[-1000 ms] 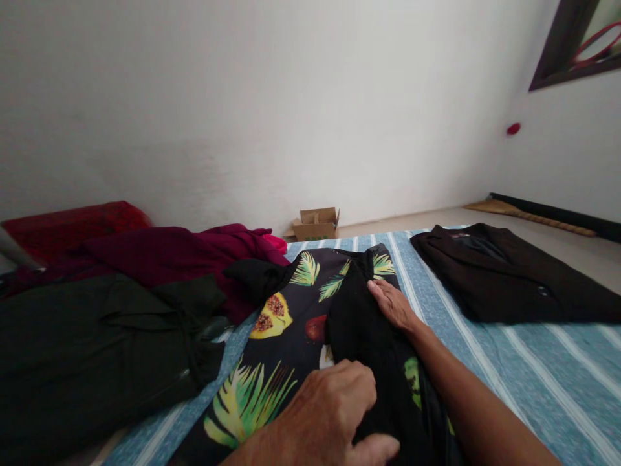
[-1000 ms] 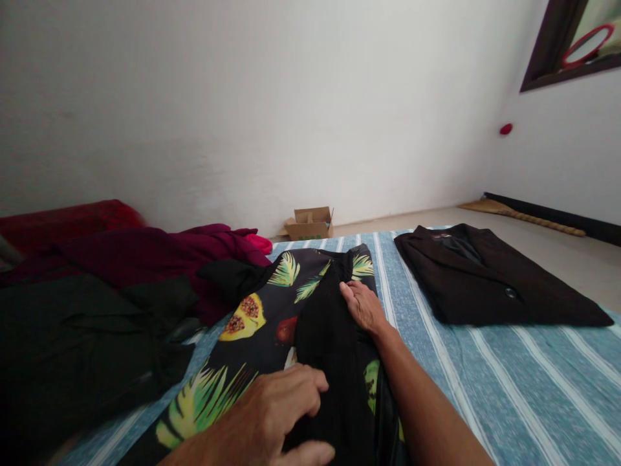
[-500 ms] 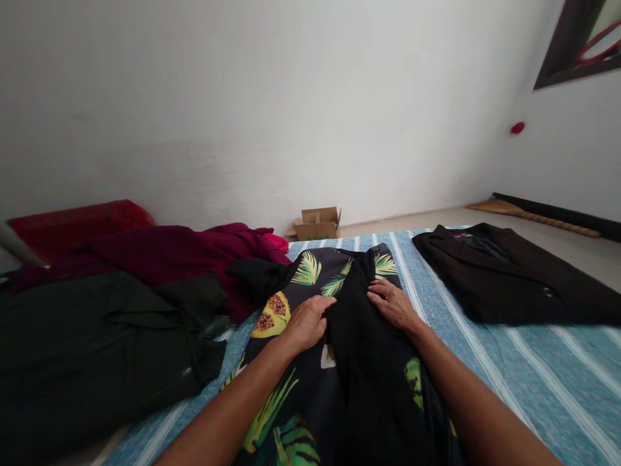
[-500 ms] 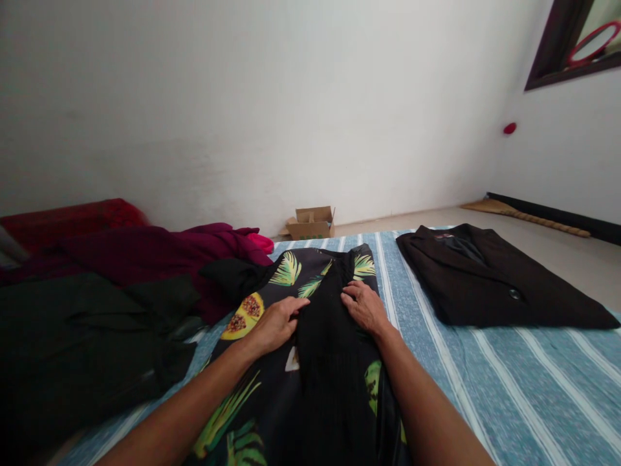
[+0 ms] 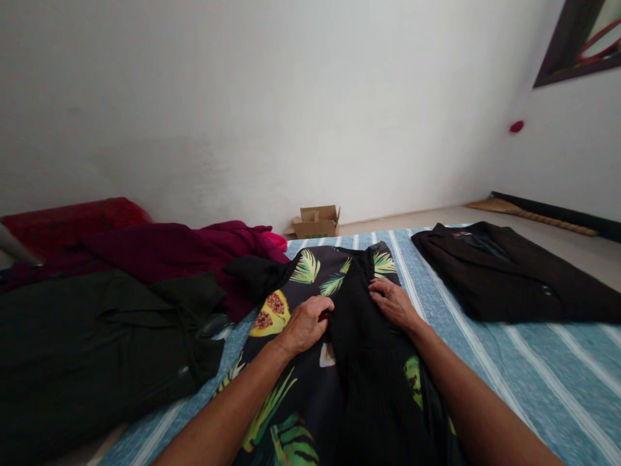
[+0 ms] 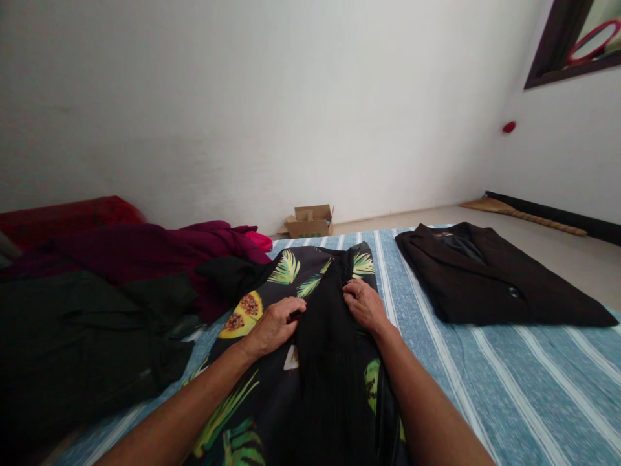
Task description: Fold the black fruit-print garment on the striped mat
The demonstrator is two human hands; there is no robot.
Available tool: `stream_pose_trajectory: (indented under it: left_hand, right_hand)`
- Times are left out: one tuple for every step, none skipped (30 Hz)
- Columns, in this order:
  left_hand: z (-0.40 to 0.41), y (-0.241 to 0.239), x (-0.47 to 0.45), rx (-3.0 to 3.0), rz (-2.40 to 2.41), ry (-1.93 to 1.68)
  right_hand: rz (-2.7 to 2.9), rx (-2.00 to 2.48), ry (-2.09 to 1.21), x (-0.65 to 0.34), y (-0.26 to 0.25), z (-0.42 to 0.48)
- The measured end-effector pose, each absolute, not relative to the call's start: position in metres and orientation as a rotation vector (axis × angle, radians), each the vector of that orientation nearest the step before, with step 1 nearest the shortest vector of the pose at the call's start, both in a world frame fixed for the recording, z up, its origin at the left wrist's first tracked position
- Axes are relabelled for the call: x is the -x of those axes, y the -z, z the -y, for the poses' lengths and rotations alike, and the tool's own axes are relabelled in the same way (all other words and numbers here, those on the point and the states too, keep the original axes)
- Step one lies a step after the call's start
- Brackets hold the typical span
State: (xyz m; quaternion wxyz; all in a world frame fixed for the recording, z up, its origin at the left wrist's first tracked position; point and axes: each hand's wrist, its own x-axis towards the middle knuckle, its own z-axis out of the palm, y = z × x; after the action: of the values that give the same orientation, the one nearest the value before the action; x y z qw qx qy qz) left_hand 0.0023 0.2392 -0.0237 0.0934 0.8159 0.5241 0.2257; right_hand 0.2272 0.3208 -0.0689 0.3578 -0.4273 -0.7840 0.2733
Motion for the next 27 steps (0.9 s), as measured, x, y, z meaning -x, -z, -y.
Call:
stream_pose_trajectory:
  left_hand:
    - [-0.24,0.024,-0.002,-2.417,-1.549,-0.673]
    - [-0.24,0.025,-0.002,-2.414,-1.549,-0.674]
    - [-0.241,0.025,-0.003,-2.411,-1.555,-0.675]
    - [-0.241,0.026,-0.003,-2.408,-1.572,-0.677]
    - [-0.24,0.026,-0.004,-2.405,-1.601,-0.682]
    - [-0.24,0.026,-0.005,-2.403,-1.645,-0.689]
    - [-0.238,0.026,-0.006,-2.403,-1.705,-0.7]
    - [-0.236,0.026,-0.007,-2.407,-1.781,-0.702]
    - [-0.233,0.026,-0.009,-2.418,-1.862,-0.685]
    - [-0.231,0.026,-0.009,-2.436,-1.93,-0.649]
    - [-0.228,0.026,-0.01,-2.459,-1.973,-0.603]
    - [-0.225,0.026,-0.011,-2.481,-1.988,-0.563]
    - [-0.223,0.027,-0.011,-2.502,-1.973,-0.538]
    - [-0.221,0.027,-0.011,-2.52,-1.936,-0.534]
    - [-0.219,0.027,-0.01,-2.524,-1.895,-0.553]
    - [-0.218,0.027,-0.01,-2.51,-1.867,-0.581]
    - [-0.217,0.027,-0.009,-2.484,-1.848,-0.602]
    - [-0.217,0.028,-0.009,-2.453,-1.837,-0.611]
    - [-0.217,0.028,-0.009,-2.421,-1.835,-0.611]
    - [-0.217,0.029,-0.01,-2.398,-1.842,-0.607]
    - [-0.218,0.029,-0.01,-2.393,-1.852,-0.6]
    - [-0.218,0.03,-0.011,-2.408,-1.864,-0.594]
    - [-0.219,0.03,-0.013,-2.432,-1.888,-0.591]
    - [-0.219,0.03,-0.015,-2.46,-1.919,-0.588]
    - [-0.22,0.03,-0.017,-2.49,-1.95,-0.579]
    - [-0.221,0.029,-0.019,-2.518,-1.977,-0.568]
    - [-0.222,0.029,-0.021,-2.54,-1.998,-0.561]
  right_hand:
    - [2.019,1.101,-0.706,-0.227,0.069,-0.321]
    - [2.016,1.103,-0.708,-0.227,0.069,-0.321]
    - [2.011,1.11,-0.711,-0.227,0.069,-0.321]
    - [2.007,1.122,-0.715,-0.227,0.069,-0.321]
    - [2.003,1.135,-0.719,-0.227,0.07,-0.321]
    - [2.001,1.148,-0.723,-0.227,0.07,-0.322]
    - [2.002,1.158,-0.724,-0.227,0.069,-0.322]
    - [2.005,1.163,-0.721,-0.227,0.069,-0.322]
    - [2.008,1.166,-0.716,-0.227,0.069,-0.322]
    - [2.011,1.167,-0.712,-0.227,0.069,-0.321]
    - [2.012,1.171,-0.708,-0.227,0.069,-0.321]
    - [2.011,1.176,-0.706,-0.227,0.069,-0.321]
    - [2.009,1.182,-0.706,-0.227,0.069,-0.321]
    - [2.007,1.186,-0.706,-0.227,0.068,-0.321]
    - [2.007,1.189,-0.706,-0.227,0.068,-0.321]
    - [2.008,1.19,-0.705,-0.227,0.068,-0.321]
    - [2.01,1.191,-0.703,-0.227,0.068,-0.321]
    - [2.012,1.19,-0.701,-0.227,0.067,-0.32]
    - [2.014,1.189,-0.698,-0.227,0.067,-0.32]
    - [2.016,1.187,-0.696,-0.227,0.067,-0.32]
    - [2.018,1.186,-0.693,-0.227,0.067,-0.32]
    - [2.019,1.184,-0.691,-0.227,0.067,-0.32]
    - [2.02,1.182,-0.688,-0.226,0.067,-0.32]
    - [2.021,1.181,-0.686,-0.226,0.068,-0.32]
    - [2.022,1.181,-0.684,-0.226,0.068,-0.32]
    - [2.023,1.183,-0.683,-0.226,0.068,-0.32]
    - [2.023,1.185,-0.683,-0.226,0.068,-0.321]
